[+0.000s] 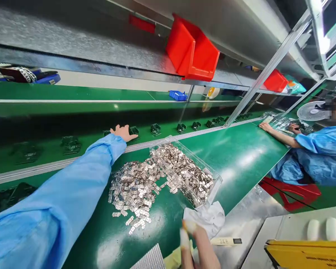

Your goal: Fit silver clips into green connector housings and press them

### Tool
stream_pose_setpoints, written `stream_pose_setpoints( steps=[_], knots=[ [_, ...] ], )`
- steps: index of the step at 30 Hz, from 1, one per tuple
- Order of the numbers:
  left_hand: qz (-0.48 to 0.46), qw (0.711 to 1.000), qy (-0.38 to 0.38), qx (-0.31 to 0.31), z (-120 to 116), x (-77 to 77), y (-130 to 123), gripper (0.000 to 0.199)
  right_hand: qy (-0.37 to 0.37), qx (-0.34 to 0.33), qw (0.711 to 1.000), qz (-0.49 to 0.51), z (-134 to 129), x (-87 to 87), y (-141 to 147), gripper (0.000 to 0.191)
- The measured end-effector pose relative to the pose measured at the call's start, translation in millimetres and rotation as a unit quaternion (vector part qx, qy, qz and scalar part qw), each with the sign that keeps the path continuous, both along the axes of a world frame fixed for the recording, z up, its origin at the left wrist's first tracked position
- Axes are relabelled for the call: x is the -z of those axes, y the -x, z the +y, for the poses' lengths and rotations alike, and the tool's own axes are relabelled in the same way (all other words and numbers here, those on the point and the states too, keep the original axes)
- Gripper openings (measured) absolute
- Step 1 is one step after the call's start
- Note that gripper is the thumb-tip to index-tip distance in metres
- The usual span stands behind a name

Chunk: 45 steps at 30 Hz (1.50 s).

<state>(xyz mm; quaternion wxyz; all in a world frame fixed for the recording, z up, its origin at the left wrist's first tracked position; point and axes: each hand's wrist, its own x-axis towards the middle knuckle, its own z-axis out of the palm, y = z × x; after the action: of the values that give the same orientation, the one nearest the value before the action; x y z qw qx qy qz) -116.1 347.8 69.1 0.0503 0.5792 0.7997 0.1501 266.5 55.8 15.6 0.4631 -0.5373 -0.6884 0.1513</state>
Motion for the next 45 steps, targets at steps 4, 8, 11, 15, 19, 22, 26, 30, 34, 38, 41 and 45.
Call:
stream_pose_setpoints(
  steps=[4, 8, 11, 15, 19, 22, 26, 30, 34, 38, 41, 45],
  knots=[
    [0.045, 0.999, 0.020, -0.003, -18, 4.2, 38, 0.077, 0.047, -0.002, 0.990, -0.130, 62, 1.7, 49, 0.029],
    [0.062, 0.996, 0.052, 0.032, -32, -2.0, 60, 0.053, 0.088, -0.017, 0.966, -0.243, 107, 3.0, 75, 0.045],
    [0.090, 0.995, 0.019, 0.041, -48, -18.0, 49, 0.048, 0.109, -0.054, 0.955, -0.272, 117, 2.7, 83, 0.047],
    [0.138, 0.983, -0.079, 0.094, -118, -45.2, 5, 0.049, 0.135, -0.072, 0.940, -0.306, 116, -1.0, 89, 0.038],
    [0.189, 0.956, -0.078, 0.212, -238, -41.5, -43, 0.045, 0.153, -0.053, 0.935, -0.314, 115, -4.1, 94, 0.033],
    [0.186, 0.952, -0.008, 0.243, -308, -18.2, -63, 0.040, 0.168, -0.039, 0.938, -0.302, 117, -6.6, 98, 0.033],
    [0.136, 0.967, 0.002, 0.215, -350, 4.0, -56, 0.047, 0.164, -0.024, 0.952, -0.258, 107, -16.2, 93, 0.024],
    [0.008, 0.974, -0.044, 0.222, -368, 16.4, -14, 0.088, 0.145, -0.022, 0.978, -0.149, 66, -28.8, 75, 0.023],
    [-0.112, 0.964, -0.005, 0.242, -374, 41.4, 18, 0.109, 0.147, -0.068, 0.972, 0.170, 6, -34.5, 64, 0.021],
    [-0.168, 0.952, -0.004, 0.257, -364, 60.0, 16, 0.096, 0.154, -0.062, 0.945, 0.282, -41, -31.6, 78, 0.021],
    [-0.229, 0.935, -0.047, 0.266, -356, 60.7, -4, 0.080, 0.187, -0.081, 0.926, 0.318, -61, -26.7, 92, 0.020],
    [-0.475, 0.847, -0.063, 0.230, -351, 57.5, -49, 0.056, 0.240, -0.104, 0.895, 0.361, -73, -22.3, 100, 0.015]
  ],
)
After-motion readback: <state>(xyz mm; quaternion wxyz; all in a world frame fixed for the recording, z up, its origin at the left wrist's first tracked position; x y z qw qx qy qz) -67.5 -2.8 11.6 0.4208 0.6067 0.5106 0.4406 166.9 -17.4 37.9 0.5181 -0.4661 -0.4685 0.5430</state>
